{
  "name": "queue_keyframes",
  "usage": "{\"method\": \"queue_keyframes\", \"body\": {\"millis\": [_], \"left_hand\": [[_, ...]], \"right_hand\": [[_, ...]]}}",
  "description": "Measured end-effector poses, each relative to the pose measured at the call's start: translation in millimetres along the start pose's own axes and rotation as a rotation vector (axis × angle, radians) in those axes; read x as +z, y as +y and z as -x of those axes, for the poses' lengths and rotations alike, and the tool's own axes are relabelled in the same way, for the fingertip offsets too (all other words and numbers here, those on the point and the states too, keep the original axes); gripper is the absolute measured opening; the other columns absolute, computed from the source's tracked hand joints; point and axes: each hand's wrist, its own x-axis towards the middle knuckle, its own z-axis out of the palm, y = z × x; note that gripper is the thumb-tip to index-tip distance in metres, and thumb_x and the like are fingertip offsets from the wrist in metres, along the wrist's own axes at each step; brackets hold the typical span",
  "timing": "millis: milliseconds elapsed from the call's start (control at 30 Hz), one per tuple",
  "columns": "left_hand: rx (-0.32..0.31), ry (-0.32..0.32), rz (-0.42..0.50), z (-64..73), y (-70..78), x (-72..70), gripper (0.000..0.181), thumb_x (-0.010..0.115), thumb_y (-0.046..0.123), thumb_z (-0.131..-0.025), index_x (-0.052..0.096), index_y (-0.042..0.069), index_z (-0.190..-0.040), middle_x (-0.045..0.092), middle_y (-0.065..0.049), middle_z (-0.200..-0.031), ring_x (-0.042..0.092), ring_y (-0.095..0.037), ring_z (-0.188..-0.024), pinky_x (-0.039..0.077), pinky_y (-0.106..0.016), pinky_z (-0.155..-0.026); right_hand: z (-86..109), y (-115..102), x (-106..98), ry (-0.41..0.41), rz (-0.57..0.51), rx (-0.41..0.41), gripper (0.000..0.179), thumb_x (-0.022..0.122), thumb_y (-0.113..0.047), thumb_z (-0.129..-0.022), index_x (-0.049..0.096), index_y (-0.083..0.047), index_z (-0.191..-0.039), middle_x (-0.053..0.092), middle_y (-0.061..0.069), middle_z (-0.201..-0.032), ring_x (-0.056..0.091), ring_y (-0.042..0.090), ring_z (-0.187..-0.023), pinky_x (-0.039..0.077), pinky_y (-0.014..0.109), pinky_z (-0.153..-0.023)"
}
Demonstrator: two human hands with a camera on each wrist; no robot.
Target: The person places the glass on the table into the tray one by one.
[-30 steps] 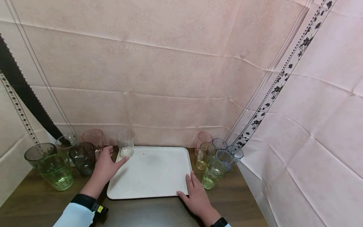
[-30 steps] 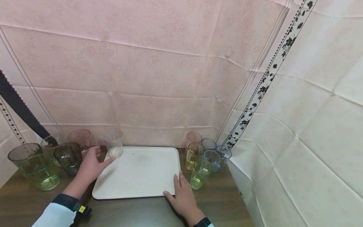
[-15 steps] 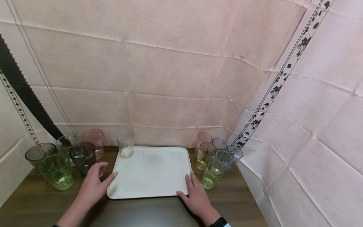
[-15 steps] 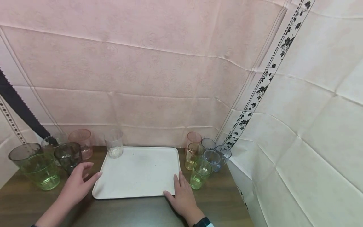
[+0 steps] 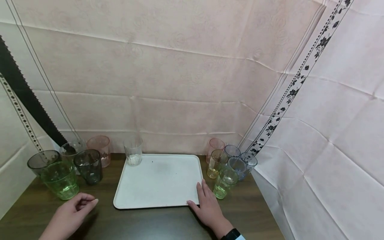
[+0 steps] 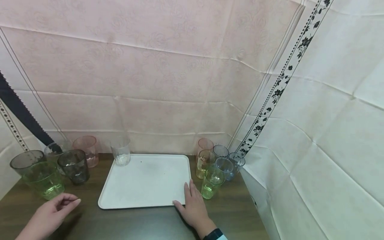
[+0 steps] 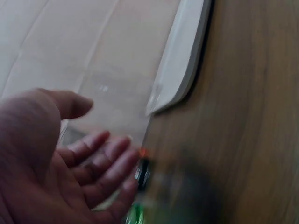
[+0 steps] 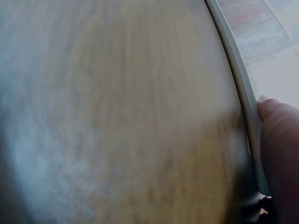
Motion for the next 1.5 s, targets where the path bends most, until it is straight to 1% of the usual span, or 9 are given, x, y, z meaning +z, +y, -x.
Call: {"method": "queue_keyframes", "body": {"millis": [100, 200, 267, 367, 600, 767, 900, 1033, 1500], "left_hand": [[-0.142, -0.046, -0.061, 3.3, -16.4, -17.7, 0.081, 0.052, 0.072, -0.097, 0.065, -0.005, -0.120, 0.072, -0.013, -0.101, 0.065, -0.023, -0.085, 0.053, -0.042, -0.068], [-0.308, -0.028, -0.094, 5.4, -28.6, -29.5, 0.098, 0.047, 0.080, -0.093, 0.058, -0.013, -0.121, 0.069, -0.023, -0.099, 0.065, -0.033, -0.085, 0.052, -0.049, -0.070], [-0.403, 0.016, -0.094, 5.8, -32.3, -33.7, 0.106, 0.047, 0.083, -0.091, 0.052, -0.018, -0.124, 0.067, -0.033, -0.102, 0.065, -0.041, -0.086, 0.052, -0.052, -0.070], [-0.471, 0.128, -0.077, 4.0, -31.3, -36.5, 0.115, 0.052, 0.081, -0.089, 0.039, -0.023, -0.136, 0.060, -0.042, -0.115, 0.061, -0.051, -0.096, 0.051, -0.059, -0.074], [-0.432, 0.406, 0.007, -3.1, -27.8, -28.7, 0.123, 0.069, 0.067, -0.087, 0.014, -0.017, -0.156, 0.031, -0.044, -0.140, 0.039, -0.057, -0.123, 0.043, -0.070, -0.090], [-0.326, 0.523, 0.123, -17.0, -28.2, -27.8, 0.124, 0.077, 0.056, -0.086, 0.003, -0.005, -0.164, 0.023, -0.040, -0.154, 0.032, -0.055, -0.137, 0.035, -0.070, -0.106], [-0.260, 0.590, 0.189, -24.2, -26.7, -26.5, 0.119, 0.081, 0.049, -0.085, 0.008, 0.000, -0.165, 0.026, -0.036, -0.157, 0.033, -0.052, -0.139, 0.032, -0.067, -0.111], [-0.233, 0.614, 0.205, -29.1, -28.3, -22.9, 0.118, 0.082, 0.049, -0.084, 0.010, 0.002, -0.164, 0.025, -0.034, -0.158, 0.032, -0.051, -0.140, 0.032, -0.068, -0.111], [-0.263, 0.614, 0.205, -44.0, -31.8, -23.8, 0.122, 0.080, 0.057, -0.082, 0.008, 0.002, -0.164, 0.017, -0.034, -0.160, 0.023, -0.053, -0.142, 0.030, -0.073, -0.108]], "right_hand": [[-0.2, -1, 0, 0.005, 0.000, -0.002, 0.091, 0.046, -0.069, -0.102, 0.030, -0.005, -0.165, 0.017, 0.022, -0.170, 0.025, 0.037, -0.152, 0.034, 0.061, -0.116], [-1.0, -1, 0, 0.015, 0.001, -0.006, 0.092, 0.046, -0.069, -0.102, 0.031, -0.004, -0.164, 0.018, 0.023, -0.170, 0.026, 0.038, -0.151, 0.035, 0.062, -0.115], [-1.6, -1, -1, 0.022, 0.001, -0.007, 0.092, 0.047, -0.069, -0.102, 0.032, -0.003, -0.164, 0.018, 0.024, -0.169, 0.027, 0.039, -0.150, 0.036, 0.062, -0.114], [-1.9, -1, -3, 0.024, 0.000, -0.007, 0.091, 0.048, -0.068, -0.102, 0.032, -0.003, -0.164, 0.019, 0.025, -0.169, 0.028, 0.040, -0.150, 0.036, 0.063, -0.113], [-3.4, 0, -3, 0.011, 0.003, -0.006, 0.091, 0.047, -0.067, -0.102, 0.031, -0.003, -0.164, 0.018, 0.024, -0.170, 0.026, 0.039, -0.151, 0.035, 0.061, -0.115], [-3.6, 0, -2, 0.015, 0.006, -0.012, 0.090, 0.047, -0.067, -0.102, 0.032, -0.003, -0.164, 0.019, 0.025, -0.169, 0.026, 0.039, -0.151, 0.035, 0.061, -0.115], [-3.3, 0, 0, 0.013, 0.017, -0.008, 0.091, 0.047, -0.068, -0.102, 0.032, -0.003, -0.164, 0.019, 0.024, -0.169, 0.026, 0.038, -0.151, 0.036, 0.060, -0.115], [-3.0, 1, 1, 0.006, 0.011, 0.002, 0.091, 0.048, -0.068, -0.102, 0.031, -0.005, -0.165, 0.017, 0.022, -0.170, 0.025, 0.037, -0.152, 0.035, 0.060, -0.116], [-0.9, 2, 4, 0.023, 0.018, -0.009, 0.091, 0.047, -0.069, -0.101, 0.032, -0.004, -0.164, 0.019, 0.023, -0.169, 0.027, 0.038, -0.151, 0.036, 0.060, -0.115]]}}
